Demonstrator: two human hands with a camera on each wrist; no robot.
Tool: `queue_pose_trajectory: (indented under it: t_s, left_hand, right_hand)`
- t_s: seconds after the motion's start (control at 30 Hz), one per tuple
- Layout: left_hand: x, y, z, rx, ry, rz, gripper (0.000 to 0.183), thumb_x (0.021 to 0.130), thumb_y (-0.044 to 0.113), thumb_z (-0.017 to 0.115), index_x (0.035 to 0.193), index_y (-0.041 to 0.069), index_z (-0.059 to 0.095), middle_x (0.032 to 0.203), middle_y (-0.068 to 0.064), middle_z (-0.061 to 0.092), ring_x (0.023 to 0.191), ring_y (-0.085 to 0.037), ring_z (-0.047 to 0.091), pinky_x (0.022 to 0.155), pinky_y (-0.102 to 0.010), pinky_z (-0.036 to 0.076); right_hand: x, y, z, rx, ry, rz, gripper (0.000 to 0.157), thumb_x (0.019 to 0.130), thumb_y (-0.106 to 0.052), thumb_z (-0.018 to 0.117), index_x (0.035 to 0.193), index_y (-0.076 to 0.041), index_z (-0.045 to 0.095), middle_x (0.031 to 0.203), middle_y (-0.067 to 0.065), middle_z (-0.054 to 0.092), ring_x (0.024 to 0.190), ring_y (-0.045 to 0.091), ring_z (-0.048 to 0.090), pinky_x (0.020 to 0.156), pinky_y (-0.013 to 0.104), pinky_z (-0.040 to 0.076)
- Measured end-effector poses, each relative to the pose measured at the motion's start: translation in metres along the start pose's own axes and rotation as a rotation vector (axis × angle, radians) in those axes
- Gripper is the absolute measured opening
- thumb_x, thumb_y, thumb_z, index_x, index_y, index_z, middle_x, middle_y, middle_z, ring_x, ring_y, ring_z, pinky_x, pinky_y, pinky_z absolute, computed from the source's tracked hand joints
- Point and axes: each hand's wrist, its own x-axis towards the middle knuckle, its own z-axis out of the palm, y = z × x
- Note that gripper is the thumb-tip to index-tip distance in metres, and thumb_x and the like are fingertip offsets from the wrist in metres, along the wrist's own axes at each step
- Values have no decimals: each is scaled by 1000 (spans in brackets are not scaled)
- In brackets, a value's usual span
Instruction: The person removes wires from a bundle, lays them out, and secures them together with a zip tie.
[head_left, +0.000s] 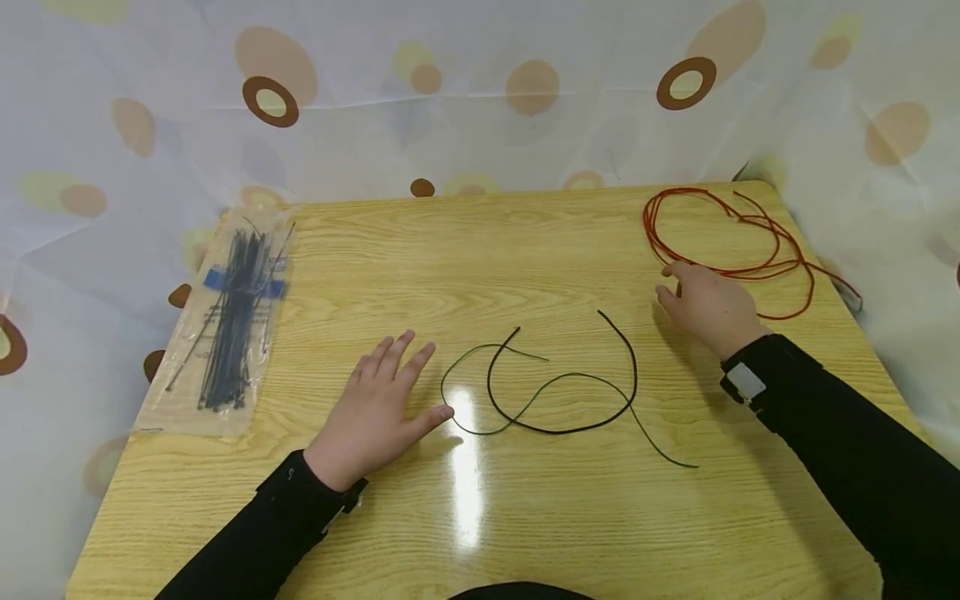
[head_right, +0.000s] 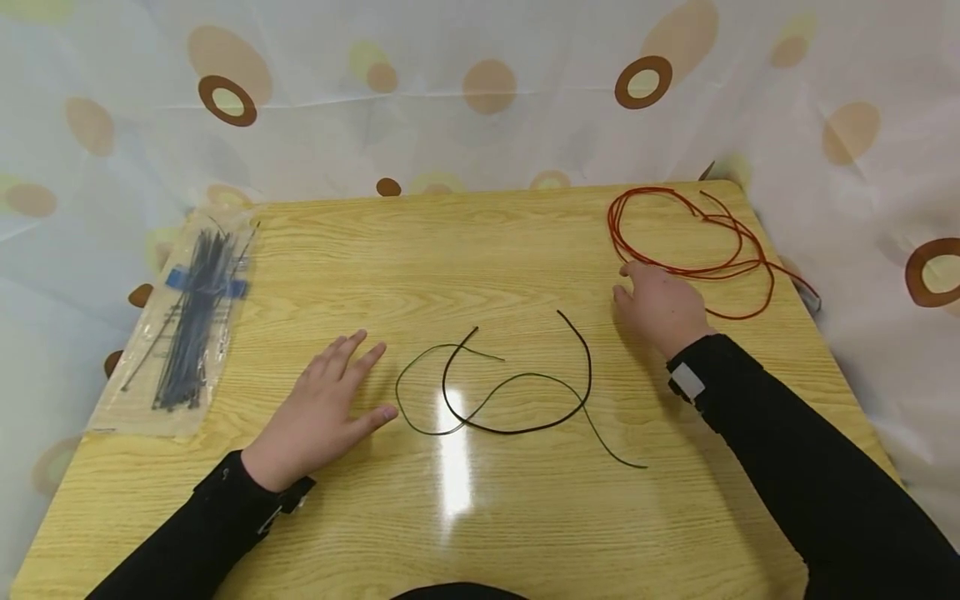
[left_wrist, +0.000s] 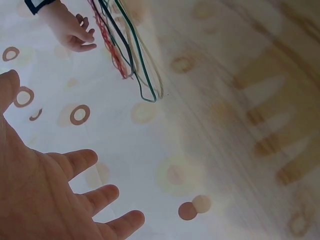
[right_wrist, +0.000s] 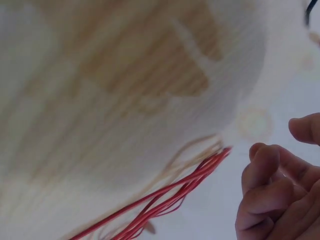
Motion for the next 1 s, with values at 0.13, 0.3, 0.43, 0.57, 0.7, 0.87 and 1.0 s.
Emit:
queue_pose_trajectory:
  t_s: [0.13,0.3,0.43,0.57,0.7,0.87,1.0]
  left_hand:
    - [0,1,-1,3,-3,0,89,89,80,26,156,22,21,159,-10,12,140,-28,2,111,-59,20]
    - [-1,1,0,0,-13,-8,88,89,79,26,156,23,21,159,-10,12,140,-29,2,112,-59,19]
    - [-1,1,-1,-2,-16,-10,87,89,78,29,156,23,20,159,-10,11,140,-29,2,111,-60,19]
    - [-2,1,-1,-2,-15,-8,86,90,77,32,156,22,21,159,-10,11,140,-29,2,112,-60,19]
    - [-3,1,-2,0,-12,-7,86,90,75,33,156,21,22,159,-10,11,140,-30,2,111,-60,19]
    - [-4,0,-3,1,-5,-4,85,91,75,32,156,21,21,159,-10,11,140,-29,2,111,-60,20]
    - [-4,0,-3,6,-3,-8,86,90,76,31,156,22,21,159,-10,11,141,-28,1,112,-59,20]
  right_hand:
    - [12,16,-1,-60,46,18,38,98,-22,52,124,5,59,84,25,67,49,27,52,32,36,36]
    - [24,27,4,-138,31,38,34,98,-19,49,116,7,62,98,30,59,68,34,59,50,48,51]
    - [28,31,7,-146,11,40,29,97,-16,52,109,7,64,91,28,56,68,33,56,53,48,50]
    - [30,32,7,-135,20,30,22,96,-12,55,100,7,65,87,25,57,67,32,55,52,46,47]
    - [32,30,5,-124,41,15,20,98,-11,52,98,6,63,85,25,58,65,32,54,50,45,45]
    - [32,24,-2,-91,99,15,22,100,-11,51,106,6,61,90,28,56,63,34,54,45,48,45]
    - [28,19,-6,-85,197,-40,19,98,-9,54,106,7,62,87,27,56,58,32,53,40,46,43]
